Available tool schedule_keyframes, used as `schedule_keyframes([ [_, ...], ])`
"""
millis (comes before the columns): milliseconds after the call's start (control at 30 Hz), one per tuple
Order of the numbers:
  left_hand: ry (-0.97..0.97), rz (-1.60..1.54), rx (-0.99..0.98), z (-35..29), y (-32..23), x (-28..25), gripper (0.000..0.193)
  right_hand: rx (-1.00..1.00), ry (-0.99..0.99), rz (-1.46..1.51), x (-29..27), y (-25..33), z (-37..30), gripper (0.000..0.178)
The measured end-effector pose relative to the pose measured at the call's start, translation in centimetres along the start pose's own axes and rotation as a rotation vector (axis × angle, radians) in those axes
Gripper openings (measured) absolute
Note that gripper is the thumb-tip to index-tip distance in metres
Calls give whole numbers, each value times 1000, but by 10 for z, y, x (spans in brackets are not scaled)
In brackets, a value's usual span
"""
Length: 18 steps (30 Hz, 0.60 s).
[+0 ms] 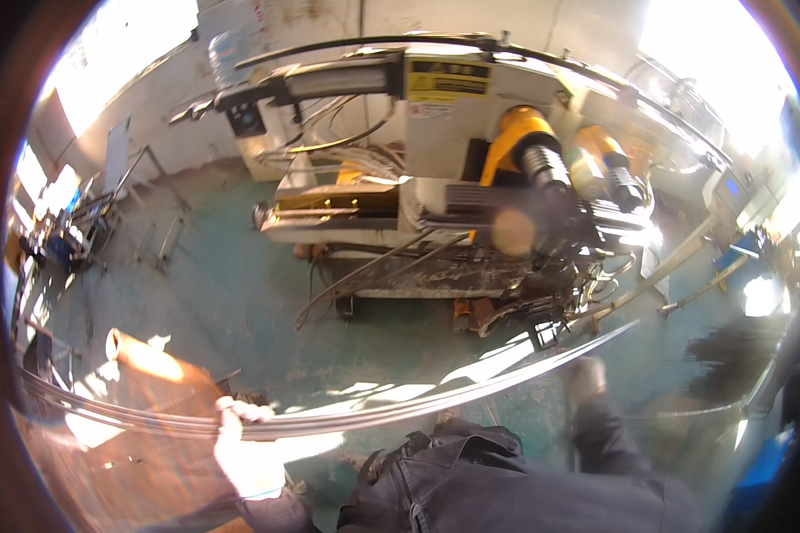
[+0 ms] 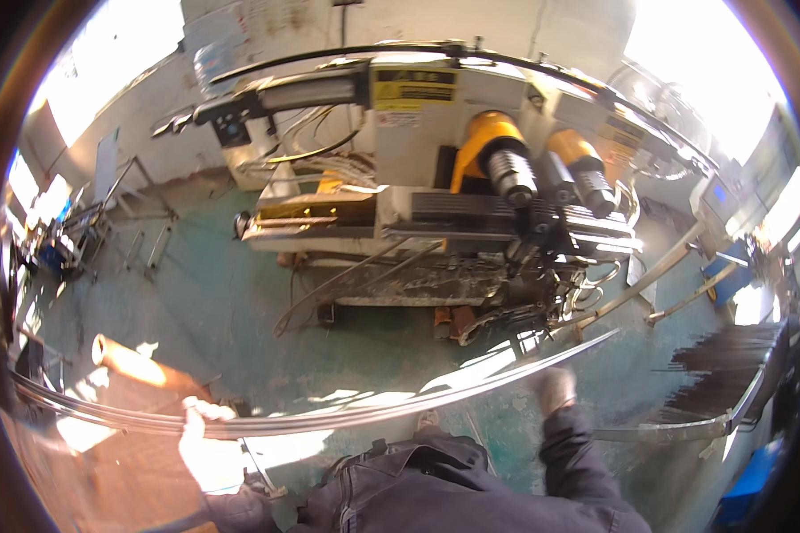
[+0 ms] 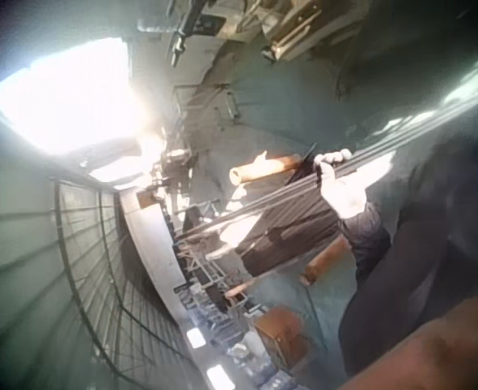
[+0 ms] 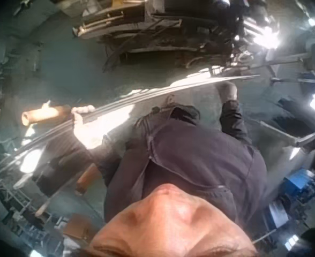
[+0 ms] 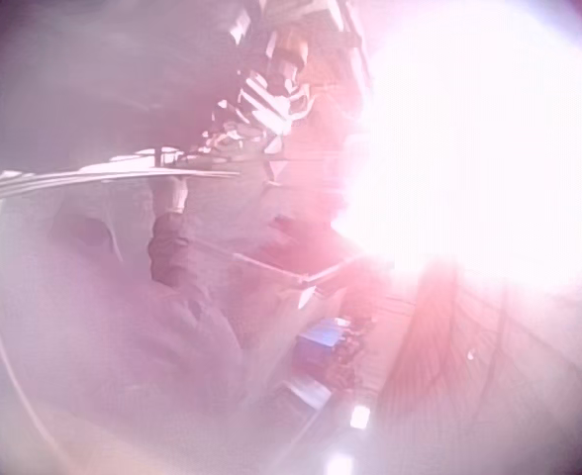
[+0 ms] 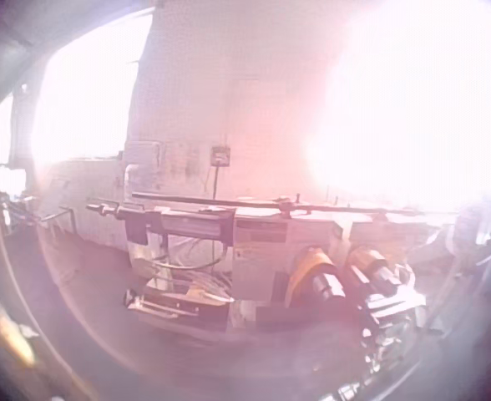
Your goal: The person repeatedly feeds bundles of long metal rods into a yellow and gray cutting machine, then removes the cut pieces and stacks them on the floor. The person wears gloves and a dark jacket while performing the task in a workshop.
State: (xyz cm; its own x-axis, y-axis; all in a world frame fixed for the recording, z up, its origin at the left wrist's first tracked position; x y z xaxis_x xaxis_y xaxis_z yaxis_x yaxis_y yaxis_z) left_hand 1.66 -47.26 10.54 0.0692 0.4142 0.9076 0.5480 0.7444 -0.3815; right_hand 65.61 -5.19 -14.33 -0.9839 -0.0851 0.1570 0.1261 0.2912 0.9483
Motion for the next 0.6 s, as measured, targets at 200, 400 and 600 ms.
schedule_keyframes([
  [200,306,151,-312,2,200,131,18,47,175,210,160,50,-24,39],
  [400,461,356,-148,47,189,228,30,276,-1,1056,131,124,19,39],
  [600,572,309,-242,99,242,243,36,16,-145,914,89,136,74,36],
])
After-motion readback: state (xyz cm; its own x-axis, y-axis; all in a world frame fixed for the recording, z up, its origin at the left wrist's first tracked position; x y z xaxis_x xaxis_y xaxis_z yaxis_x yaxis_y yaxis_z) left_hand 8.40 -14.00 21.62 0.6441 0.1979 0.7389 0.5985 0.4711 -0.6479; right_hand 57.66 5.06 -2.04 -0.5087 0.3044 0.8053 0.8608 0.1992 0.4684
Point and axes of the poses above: each hand's wrist, its own z-axis towards the middle knuckle, its own x-axis out of the palm, y = z × x, the point moved 10 cm from there along z, towards the middle knuckle, and after that the axes turned 13 degrees about -z, right-handed, at the moved point
